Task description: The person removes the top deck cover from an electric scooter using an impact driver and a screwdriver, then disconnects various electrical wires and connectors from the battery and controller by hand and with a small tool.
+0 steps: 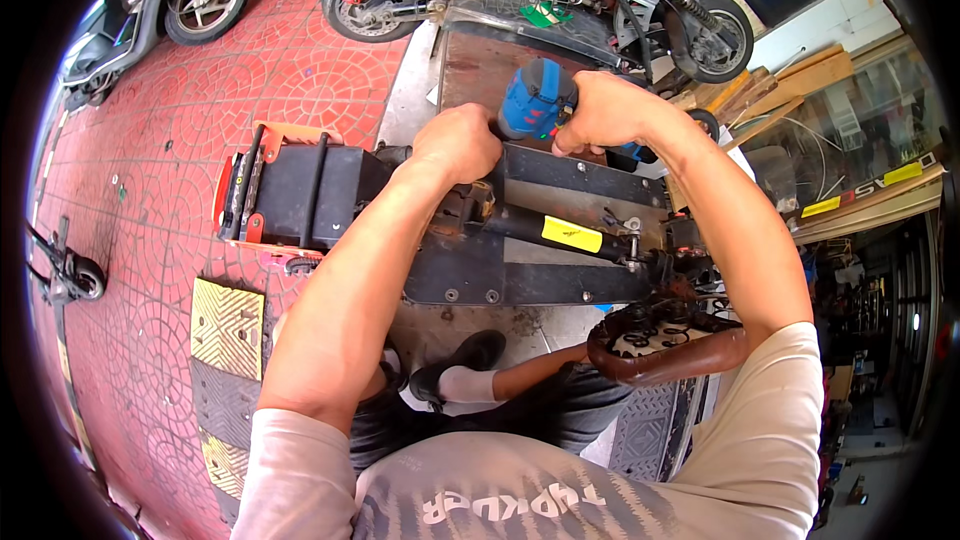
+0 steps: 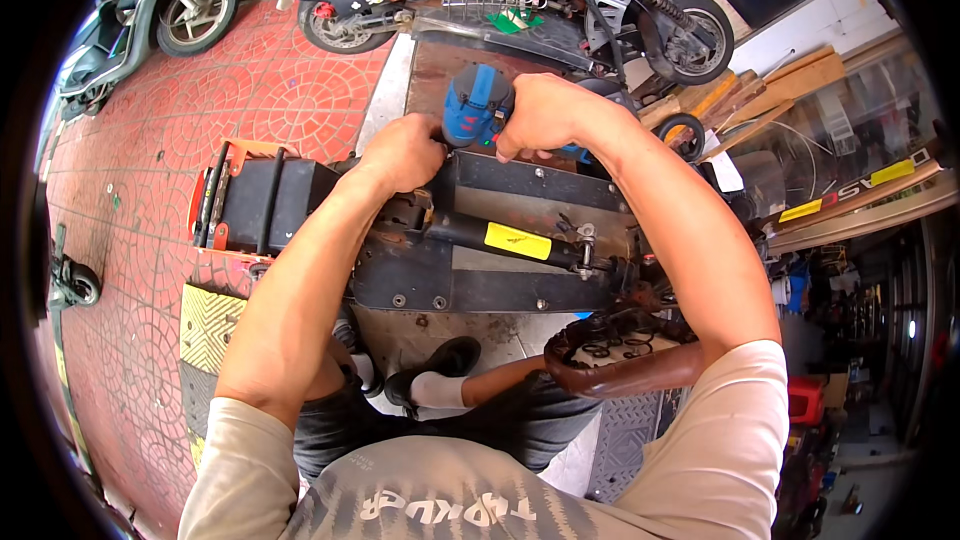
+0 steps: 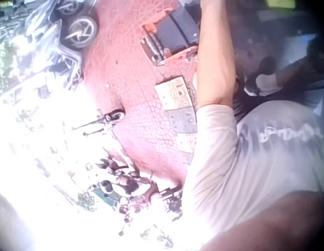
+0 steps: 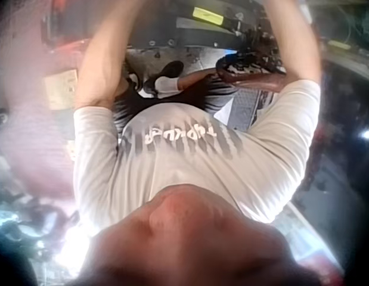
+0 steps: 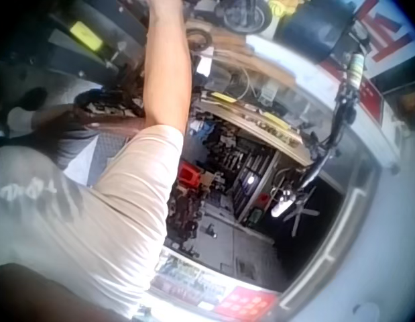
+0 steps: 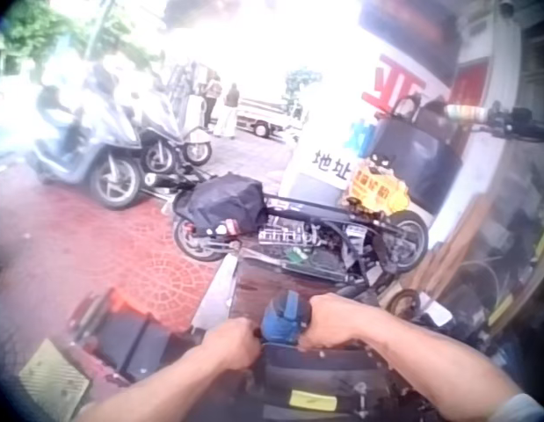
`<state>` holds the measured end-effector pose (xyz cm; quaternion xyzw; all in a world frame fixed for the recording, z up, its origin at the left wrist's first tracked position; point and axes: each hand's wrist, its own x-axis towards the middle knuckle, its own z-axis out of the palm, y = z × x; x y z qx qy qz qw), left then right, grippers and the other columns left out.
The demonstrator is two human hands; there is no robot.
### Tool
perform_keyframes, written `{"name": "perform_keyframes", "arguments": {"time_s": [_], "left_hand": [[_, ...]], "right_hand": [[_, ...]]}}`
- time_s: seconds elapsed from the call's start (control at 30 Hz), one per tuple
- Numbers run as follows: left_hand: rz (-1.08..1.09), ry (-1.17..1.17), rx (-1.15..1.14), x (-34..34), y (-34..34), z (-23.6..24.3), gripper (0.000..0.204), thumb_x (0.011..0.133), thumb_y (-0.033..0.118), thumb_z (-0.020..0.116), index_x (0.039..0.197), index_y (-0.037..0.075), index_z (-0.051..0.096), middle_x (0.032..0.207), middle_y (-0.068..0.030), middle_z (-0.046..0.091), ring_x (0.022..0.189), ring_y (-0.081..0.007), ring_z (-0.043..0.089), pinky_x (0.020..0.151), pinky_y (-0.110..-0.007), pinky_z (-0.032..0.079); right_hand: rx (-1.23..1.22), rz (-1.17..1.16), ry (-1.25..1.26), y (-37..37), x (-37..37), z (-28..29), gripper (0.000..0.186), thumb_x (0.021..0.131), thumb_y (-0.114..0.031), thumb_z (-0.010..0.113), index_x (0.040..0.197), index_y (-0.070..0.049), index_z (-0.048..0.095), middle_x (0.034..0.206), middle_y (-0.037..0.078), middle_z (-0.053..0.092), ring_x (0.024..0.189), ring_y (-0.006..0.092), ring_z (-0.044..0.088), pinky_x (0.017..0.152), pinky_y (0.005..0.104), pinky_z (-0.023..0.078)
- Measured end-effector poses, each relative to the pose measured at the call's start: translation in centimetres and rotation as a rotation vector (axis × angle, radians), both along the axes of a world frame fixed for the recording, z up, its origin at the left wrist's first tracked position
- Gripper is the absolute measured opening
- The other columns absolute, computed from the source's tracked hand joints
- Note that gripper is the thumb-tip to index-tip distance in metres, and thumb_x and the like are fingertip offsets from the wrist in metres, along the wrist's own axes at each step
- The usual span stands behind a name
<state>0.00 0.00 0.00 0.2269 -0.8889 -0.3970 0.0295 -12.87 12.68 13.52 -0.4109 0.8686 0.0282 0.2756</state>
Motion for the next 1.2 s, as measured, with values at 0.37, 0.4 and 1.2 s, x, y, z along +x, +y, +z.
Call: {"name": "perform_keyframes", "arguments": {"time_s": [0.37,0.4,1.2], "left_hand": [[0.005,0.16,1.056,0.6,-0.9,1.7,0.014,0.096,0.025,0.063,0.096,0.011,0.063,0.075,0.0031,0.051,0.058,-0.0057,0.039,0.048,-0.024,0.032],[-0.001,0.173,1.107,1.4,-0.5,3.3,0.016,0.099,0.027,0.06,0.094,0.013,0.055,0.075,0.0038,0.047,0.054,-0.0034,0.031,0.045,-0.022,0.023],[-0.357,0.166,0.47,-4.5,5.9,4.3,0.028,0.1,0.013,0.061,0.12,-0.002,0.073,0.08,-0.0013,0.064,0.066,-0.0089,0.053,0.058,-0.026,0.043]], "right_hand": [[-0.389,-0.157,-0.322,4.2,-1.2,2.8,0.042,0.071,-0.012,0.09,0.106,0.0,0.07,0.083,0.007,0.071,0.061,0.0147,0.063,0.056,0.0321,0.051],[-0.437,-0.167,-0.394,4.6,-0.2,3.9,0.043,0.073,-0.011,0.09,0.11,-0.003,0.069,0.087,0.006,0.071,0.066,0.014,0.064,0.057,0.0307,0.05],[-0.532,-0.276,-0.282,14.8,-3.4,1.3,0.03,0.073,-0.016,0.09,0.094,-0.002,0.073,0.078,0.006,0.073,0.067,0.0149,0.067,0.055,0.0317,0.051]]}}
